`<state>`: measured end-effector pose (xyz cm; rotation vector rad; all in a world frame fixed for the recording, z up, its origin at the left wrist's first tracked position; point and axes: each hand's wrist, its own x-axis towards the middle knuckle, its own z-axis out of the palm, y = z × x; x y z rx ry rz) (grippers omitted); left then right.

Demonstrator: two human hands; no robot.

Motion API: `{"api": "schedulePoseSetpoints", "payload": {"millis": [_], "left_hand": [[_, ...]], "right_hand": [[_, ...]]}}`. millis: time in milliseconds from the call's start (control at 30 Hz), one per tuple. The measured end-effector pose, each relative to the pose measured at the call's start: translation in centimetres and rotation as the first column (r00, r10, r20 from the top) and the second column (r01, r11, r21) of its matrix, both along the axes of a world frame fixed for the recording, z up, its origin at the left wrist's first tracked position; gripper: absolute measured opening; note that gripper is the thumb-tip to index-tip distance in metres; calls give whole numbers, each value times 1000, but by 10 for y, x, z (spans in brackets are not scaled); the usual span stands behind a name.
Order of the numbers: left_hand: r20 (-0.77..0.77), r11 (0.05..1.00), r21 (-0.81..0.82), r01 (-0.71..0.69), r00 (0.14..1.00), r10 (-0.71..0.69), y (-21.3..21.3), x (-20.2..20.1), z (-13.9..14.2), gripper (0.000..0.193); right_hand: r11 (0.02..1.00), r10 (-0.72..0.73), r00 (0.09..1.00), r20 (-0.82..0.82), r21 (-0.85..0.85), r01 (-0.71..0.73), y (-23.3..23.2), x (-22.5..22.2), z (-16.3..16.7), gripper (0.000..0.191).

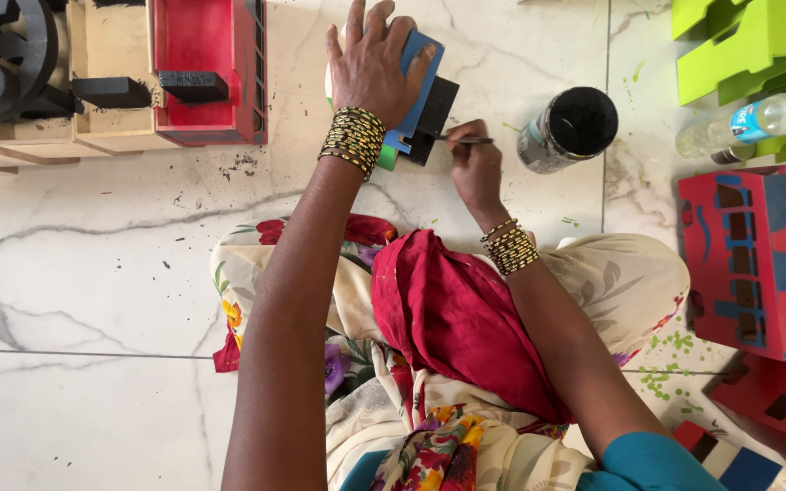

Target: The person sits on the floor and paints wooden toy parts black using a brush, dipping the brush into a paint can between strokes. They hold each wooden piece steady with one hand while brushing its surfaces, working through several pieces one at a time.

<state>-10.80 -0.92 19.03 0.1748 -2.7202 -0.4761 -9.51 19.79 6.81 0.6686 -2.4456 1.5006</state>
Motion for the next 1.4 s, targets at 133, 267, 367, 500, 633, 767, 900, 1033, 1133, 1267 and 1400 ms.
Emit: {"api": "schedulePoseSetpoints", "payload": {"millis": [133,267,367,500,633,767,900,1033,1133,1267,1400], "left_hand": [[20,1000,13,5,1000,-6,-1,0,0,42],[-9,1000,-1,15,1000,-15,-2,-5,-3,43],[-18,1000,-9,13,1000,-13,-2,-7,-6,43],[-9,1000,-4,-1,1000,1,-1,-5,-7,45],[21,999,6,31,999,-31,-7,-4,-1,67],[65,998,-9,61,996,-61,-9,-2,2,72],[51,997,-41,60,997,-58,-6,0,2,70],[52,996,-40,83,995,-80,-9,1,1,68],[63,996,-39,80,995,-78,-11,1,0,68],[82,997,-35,71,994,-68,-14,2,-5,67],[75,998,-50,43,996,-39,-12,-2,-8,70]], "right_hand": [[998,40,991,125,-51,-34,11,6,-3,12],[1000,3,990,141,16,-5,18,22,-1,8],[994,-31,998,58,-98,37,18,25,2,10],[983,58,975,214,-185,-18,18,27,3,13],[956,-22,966,256,-277,95,26,32,1,18],[774,-43,881,470,-542,327,41,25,1,22],[662,33,894,447,-680,316,36,19,-2,22],[646,67,920,385,-720,254,16,9,-3,20],[618,106,901,421,-738,272,10,8,-3,20],[714,114,825,553,-623,319,18,25,-7,19],[744,69,757,650,-539,394,25,40,-7,19]]}}
